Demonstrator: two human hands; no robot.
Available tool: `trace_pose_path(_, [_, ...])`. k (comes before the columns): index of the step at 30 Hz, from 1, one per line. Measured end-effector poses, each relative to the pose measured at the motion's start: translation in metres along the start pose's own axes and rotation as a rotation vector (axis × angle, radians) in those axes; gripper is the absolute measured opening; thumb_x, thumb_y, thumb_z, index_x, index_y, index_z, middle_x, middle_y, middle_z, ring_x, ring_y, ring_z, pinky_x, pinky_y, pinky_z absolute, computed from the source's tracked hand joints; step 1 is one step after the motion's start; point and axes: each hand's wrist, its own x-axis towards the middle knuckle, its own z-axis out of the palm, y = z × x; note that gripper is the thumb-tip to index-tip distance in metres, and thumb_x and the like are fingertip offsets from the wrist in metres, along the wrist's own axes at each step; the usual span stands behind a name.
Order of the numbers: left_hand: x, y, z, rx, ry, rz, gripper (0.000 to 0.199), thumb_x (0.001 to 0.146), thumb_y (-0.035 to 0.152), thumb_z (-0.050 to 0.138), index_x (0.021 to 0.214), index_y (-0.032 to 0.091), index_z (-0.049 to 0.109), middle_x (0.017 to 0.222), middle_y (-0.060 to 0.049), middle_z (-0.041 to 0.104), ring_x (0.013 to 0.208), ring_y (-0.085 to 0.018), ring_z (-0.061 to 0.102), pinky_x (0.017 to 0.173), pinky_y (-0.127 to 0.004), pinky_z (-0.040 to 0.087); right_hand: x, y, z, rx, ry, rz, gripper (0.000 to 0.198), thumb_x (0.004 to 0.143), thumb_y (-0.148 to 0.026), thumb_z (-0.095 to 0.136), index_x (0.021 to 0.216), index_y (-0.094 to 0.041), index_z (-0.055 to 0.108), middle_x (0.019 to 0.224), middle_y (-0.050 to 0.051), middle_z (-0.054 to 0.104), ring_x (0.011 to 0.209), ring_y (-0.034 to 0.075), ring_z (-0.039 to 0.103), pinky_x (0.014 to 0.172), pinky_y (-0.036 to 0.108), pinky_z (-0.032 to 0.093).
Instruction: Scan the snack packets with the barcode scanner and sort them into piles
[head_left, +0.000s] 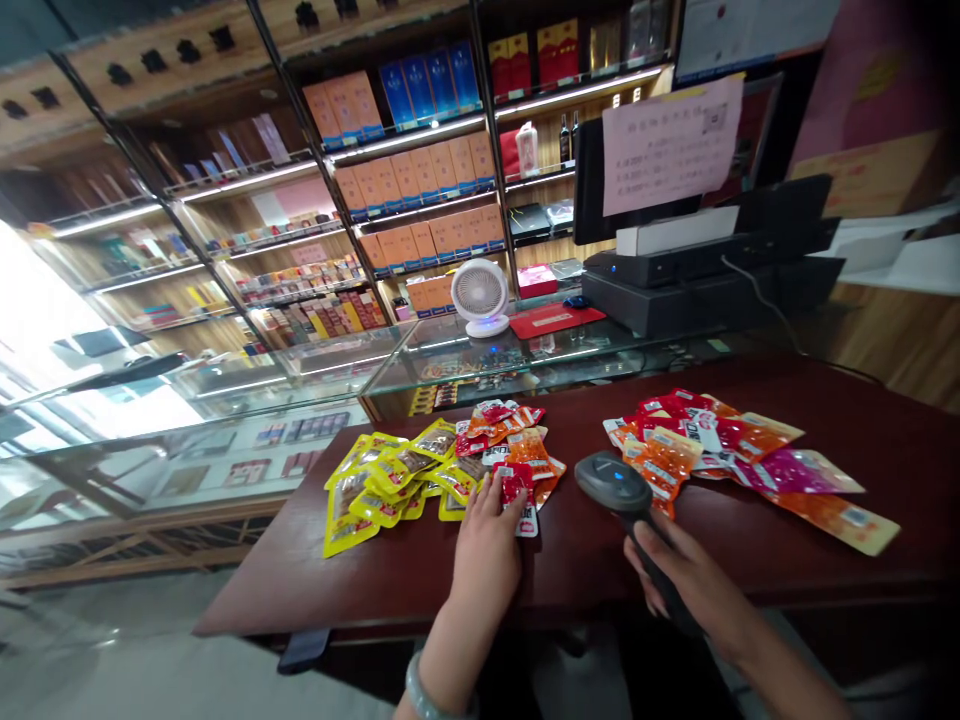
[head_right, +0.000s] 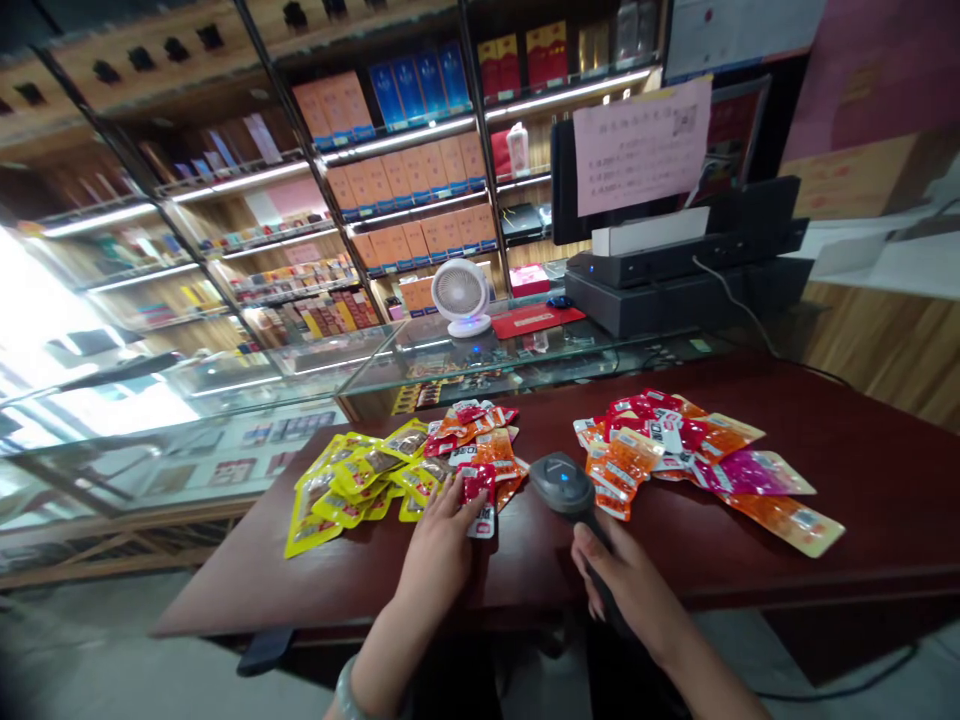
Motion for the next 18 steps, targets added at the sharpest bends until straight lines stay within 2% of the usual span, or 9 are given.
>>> trace_pose_path(4, [-0.012,-0.003,0.001,-0.08,0.028,-0.05,0.065,0.076,0.007,0.048,0.139,0.023,0.052,0.151,-0.005,0.041,0.141,-0.022,0.035,0.117,-0.037,0.031,-0.001,0.002,0.001,0.007,-0.017,0.008,0.039,0.086,-0.06,0.055,0.084,-0.022,0.045,0.062,-0.009,0.045,0.039,0.004,0.041,0.04,0.019,0.038])
trace_pose_path(7, [-0.018,0.0,0.003,-0.068,0.139,-0.128,0.047,0.086,0.025,0.051,0.133,0.021,0.057,0.143,-0.007,0.051,0.131,-0.023,0.047,0.112,-0.037,0.038,-0.002,0.005,0.003,-0.005,-0.028,0.011,0.039,0.087,-0.059,0.055,0.085,-0.022,0.046,0.062,-0.009,0.046,0.039,0.004,0.04,0.04,0.019,0.039])
trace_pose_path(10, [-0.021,0.003,0.006,0.024,0.212,-0.233,0.05,0.086,0.041,0.057,0.129,0.018,0.057,0.131,-0.012,0.058,0.12,-0.028,0.053,0.104,-0.042,0.041,-0.003,0.009,0.006,-0.013,-0.04,0.023,0.038,0.087,-0.06,0.055,0.09,-0.022,0.048,0.062,-0.009,0.047,0.038,0.005,0.04,0.039,0.019,0.038])
trace_pose_path(13, [-0.02,0.003,0.006,0.052,0.161,-0.293,0.056,0.082,0.044,0.063,0.129,0.013,0.053,0.122,-0.015,0.062,0.114,-0.03,0.056,0.098,-0.041,0.041,-0.004,0.011,0.009,-0.008,-0.045,0.056,0.041,0.085,-0.061,0.056,0.1,-0.024,0.049,0.061,-0.009,0.048,0.038,0.005,0.04,0.039,0.018,0.037])
trace_pose_path(18, [-0.016,0.002,0.002,-0.063,-0.032,-0.329,0.037,0.082,0.039,0.065,0.109,0.016,0.056,0.098,-0.01,0.069,0.1,-0.026,0.062,0.083,-0.032,0.043,-0.008,0.012,0.013,0.014,-0.042,0.093,0.052,0.081,-0.064,0.06,0.113,-0.024,0.05,0.062,-0.007,0.05,0.038,0.006,0.041,0.039,0.019,0.038])
